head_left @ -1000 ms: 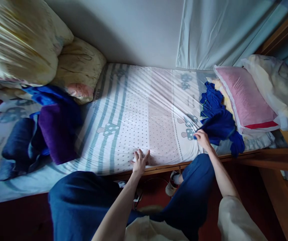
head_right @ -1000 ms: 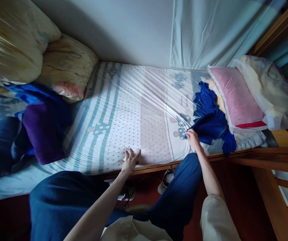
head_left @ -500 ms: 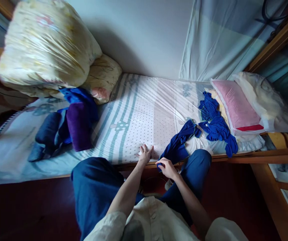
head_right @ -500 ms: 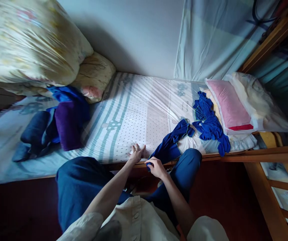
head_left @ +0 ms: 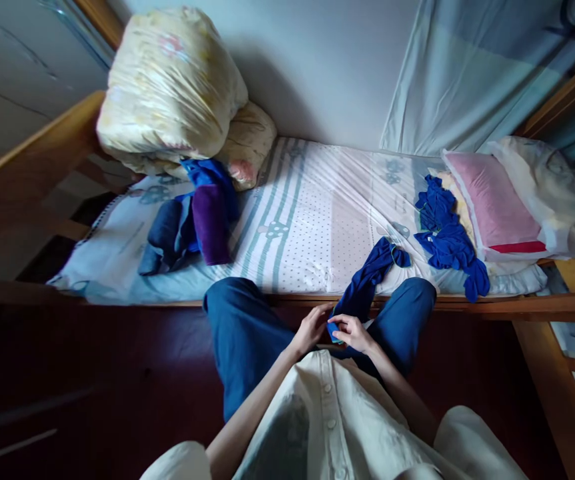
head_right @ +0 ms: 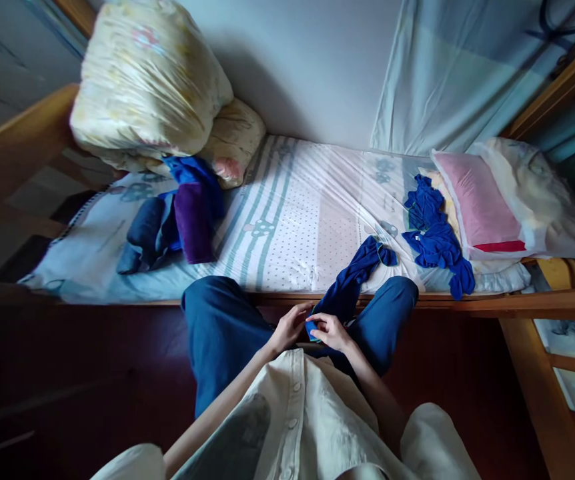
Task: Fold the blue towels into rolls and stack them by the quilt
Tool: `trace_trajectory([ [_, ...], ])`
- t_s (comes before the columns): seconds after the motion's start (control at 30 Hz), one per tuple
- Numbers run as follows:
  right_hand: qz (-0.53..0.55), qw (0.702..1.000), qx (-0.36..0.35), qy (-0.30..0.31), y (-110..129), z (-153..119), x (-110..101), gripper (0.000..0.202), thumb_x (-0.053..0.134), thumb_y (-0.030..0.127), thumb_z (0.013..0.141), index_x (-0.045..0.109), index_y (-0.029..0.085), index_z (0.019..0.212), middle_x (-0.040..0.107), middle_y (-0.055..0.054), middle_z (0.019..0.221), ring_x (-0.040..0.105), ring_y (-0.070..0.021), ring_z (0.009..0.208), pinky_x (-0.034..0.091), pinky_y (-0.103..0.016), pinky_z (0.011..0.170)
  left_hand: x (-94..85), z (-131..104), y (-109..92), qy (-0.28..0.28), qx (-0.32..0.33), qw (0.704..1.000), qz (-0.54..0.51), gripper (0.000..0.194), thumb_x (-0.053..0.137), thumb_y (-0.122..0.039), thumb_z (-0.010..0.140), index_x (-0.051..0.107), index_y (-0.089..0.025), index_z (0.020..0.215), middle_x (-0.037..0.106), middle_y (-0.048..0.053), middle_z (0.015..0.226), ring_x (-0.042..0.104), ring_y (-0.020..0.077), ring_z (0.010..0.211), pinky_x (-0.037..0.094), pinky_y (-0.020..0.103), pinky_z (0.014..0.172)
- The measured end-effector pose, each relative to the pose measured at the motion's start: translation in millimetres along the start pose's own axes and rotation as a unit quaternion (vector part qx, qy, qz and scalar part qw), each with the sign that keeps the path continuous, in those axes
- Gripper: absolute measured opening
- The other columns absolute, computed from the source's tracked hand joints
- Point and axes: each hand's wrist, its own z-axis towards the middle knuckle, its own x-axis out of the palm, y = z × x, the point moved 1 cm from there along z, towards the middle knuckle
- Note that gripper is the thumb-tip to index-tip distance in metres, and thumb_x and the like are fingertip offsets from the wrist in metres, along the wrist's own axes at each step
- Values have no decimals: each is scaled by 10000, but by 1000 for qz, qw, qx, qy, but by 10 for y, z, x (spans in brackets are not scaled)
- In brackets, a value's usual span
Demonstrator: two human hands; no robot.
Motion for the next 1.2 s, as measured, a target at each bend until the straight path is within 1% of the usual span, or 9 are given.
trace_trajectory([
  [0.13,16,999,-5,-50,112,-107,54,318,748,291,750,719,201,1053,725,-30,935,659,-154,801,569,-289,774,-103,178,-210,28,31,999,-9,333,506,-169,940,680,-203,1222,712,98,1230,678,196,1154,544,368,1041],
  [0.23,11,992,-21,-120,163,-217,71,295,734,285,735,698,207,1017,739,-54,1019,695,-195,923,585,-320,852,-58,214,-345,47,36,998,-13,276,513,-171,936,703,-188,1135,726,90,1096,695,187,1030,568,337,963],
  [0.33,-27,985,-35,-166,170,-360,77,303,710,259,728,688,210,1026,747,-64,1040,708,-215,957,594,-335,865,24,173,-468,50,54,997,-18,277,519,-173,931,689,-182,1150,698,104,1108,674,196,1053,563,354,970],
  [0.43,-94,979,-59,-174,202,-495,71,200,654,227,760,710,205,950,756,-70,1010,714,-215,942,579,-346,895,70,137,-539,75,80,994,-7,300,525,-166,924,679,-197,1180,659,104,1132,642,196,1097,547,358,994],
  [0.57,-165,967,-108,-162,331,-610,102,132,593,200,815,724,210,828,751,-87,1023,705,-215,989,551,-338,922,62,127,-558,68,99,992,37,176,573,-179,909,684,-192,1045,608,86,1059,612,192,1032,543,335,942],
  [0.7,-178,959,-95,-199,430,-636,172,215,613,206,813,716,206,1002,739,-70,975,663,-172,774,550,-287,717,17,136,-589,29,98,992,79,53,593,-176,894,644,-191,891,576,76,1011,569,200,987,522,327,889],
  [0.83,-149,961,-66,-225,481,-609,206,306,692,259,776,663,190,1072,711,-29,823,604,-149,648,510,-258,600,-9,153,-648,23,97,992,80,118,565,-128,869,576,-196,773,582,65,971,556,198,977,503,315,869],
  [1.0,-185,957,-87,-204,663,-633,250,353,734,330,807,673,208,1133,740,-35,856,646,-175,728,539,-289,678,5,177,-693,29,82,993,75,144,527,-99,869,565,-196,770,544,19,847,544,156,813,475,258,756],
  [1.2,-252,928,-123,-246,886,-649,308,210,635,391,934,742,213,902,736,-77,870,659,-207,807,554,-335,771,66,220,-769,31,86,994,65,215,518,-38,824,626,-194,926,568,20,876,568,157,827,488,256,771],
])
